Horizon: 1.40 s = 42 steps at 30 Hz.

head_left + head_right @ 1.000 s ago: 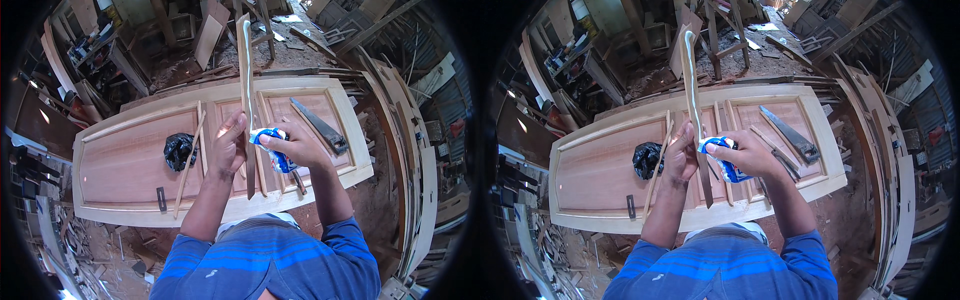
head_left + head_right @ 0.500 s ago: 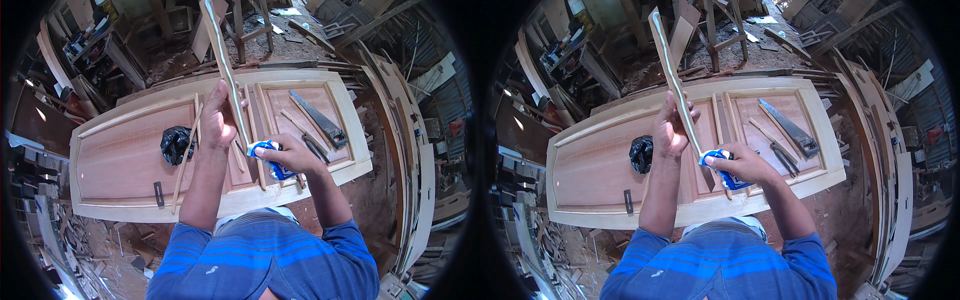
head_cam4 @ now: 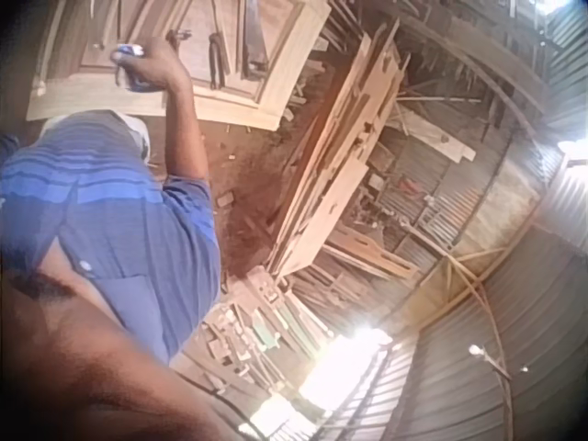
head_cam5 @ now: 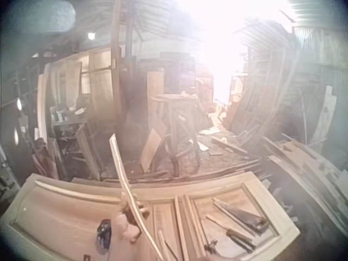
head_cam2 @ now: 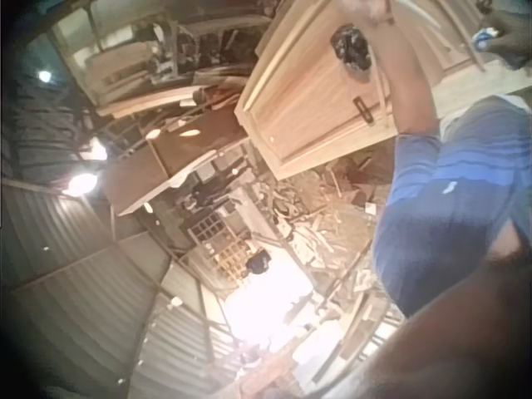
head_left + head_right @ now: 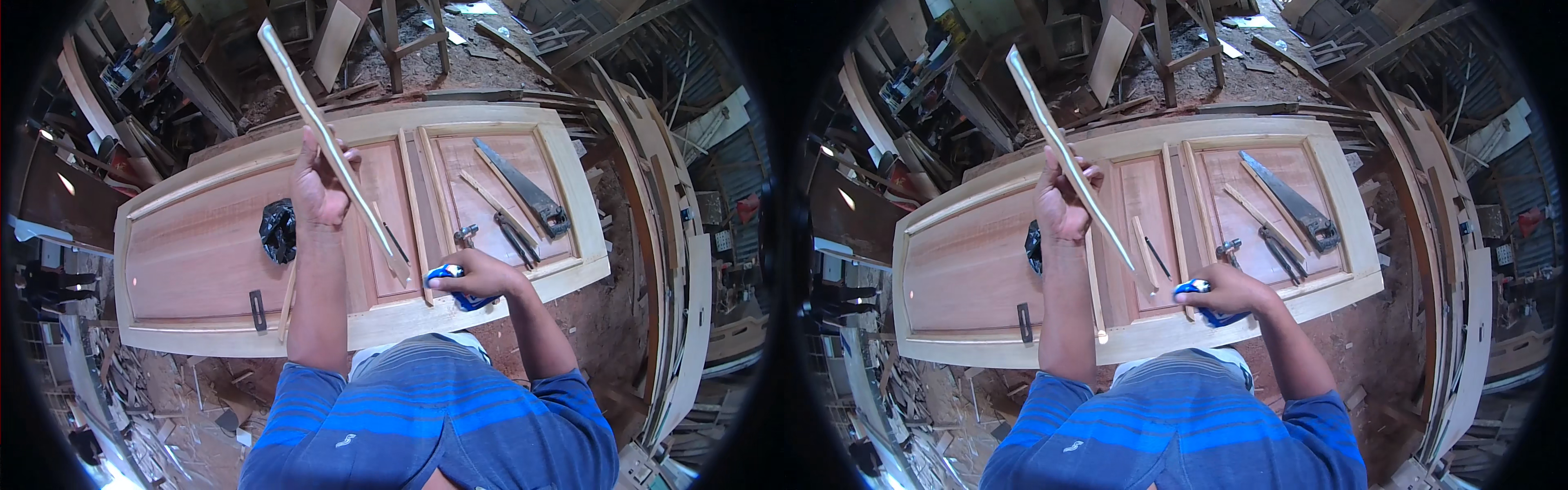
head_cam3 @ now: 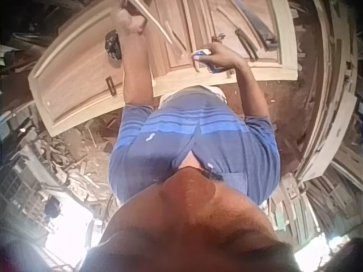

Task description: The person marks wooden trim pieces on a wooden door frame with a pencil and cuts them using a miter saw. They then apply glue to the trim pieces, place them onto the door frame, and hammer them into position using a hammer.

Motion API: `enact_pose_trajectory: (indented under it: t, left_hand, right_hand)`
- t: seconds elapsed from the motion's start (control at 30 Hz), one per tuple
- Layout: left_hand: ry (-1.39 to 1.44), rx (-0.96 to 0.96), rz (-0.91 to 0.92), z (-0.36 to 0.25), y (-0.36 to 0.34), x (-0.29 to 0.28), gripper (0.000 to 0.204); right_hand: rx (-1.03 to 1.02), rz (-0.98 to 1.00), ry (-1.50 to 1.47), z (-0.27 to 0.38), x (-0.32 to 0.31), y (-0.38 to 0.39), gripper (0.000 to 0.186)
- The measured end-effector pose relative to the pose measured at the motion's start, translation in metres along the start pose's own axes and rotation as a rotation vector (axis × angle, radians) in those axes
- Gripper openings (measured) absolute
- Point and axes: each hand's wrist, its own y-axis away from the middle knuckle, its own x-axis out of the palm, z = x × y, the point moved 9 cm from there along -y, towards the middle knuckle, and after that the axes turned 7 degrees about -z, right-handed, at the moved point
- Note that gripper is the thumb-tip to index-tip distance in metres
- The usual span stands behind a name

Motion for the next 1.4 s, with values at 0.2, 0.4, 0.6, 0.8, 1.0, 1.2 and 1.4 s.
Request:
enact_pose_trajectory:
  t: [0.2,0.4,0.6,0.8,1.0,1.2,1.4]
  left_hand:
    - [-0.061,0.138,-0.06,-0.033,0.006,-0.046,0.032]
    - [-0.091,0.152,-0.118,-0.049,0.031,-0.111,0.032]
    - [-0.209,0.263,-0.216,-0.055,0.063,-0.134,0.029]
    - [-0.25,0.326,-0.339,-0.056,0.079,-0.152,0.027]
    - [-0.344,0.351,-0.396,-0.049,0.087,-0.161,0.032]
    - [-0.25,0.215,-0.272,-0.021,0.077,-0.152,0.028]
    - [-0.26,0.133,-0.269,-0.018,0.064,-0.179,0.035]
  right_hand:
    - [0.189,-0.717,0.3,-0.195,-0.101,0.012,0.064]
    - [0.35,-1.076,0.553,-0.274,-0.178,0.01,0.046]
    - [0.23,-1.107,0.809,-0.271,-0.154,-0.022,0.043]
    - [0.026,-0.817,0.192,-0.204,-0.031,-0.102,0.026]
    - [-0.008,-0.625,0.255,-0.154,0.021,-0.138,0.033]
    - [-0.023,-0.45,0.155,-0.128,0.048,-0.134,0.028]
    - [0.001,-0.423,0.15,-0.132,0.07,-0.109,0.024]
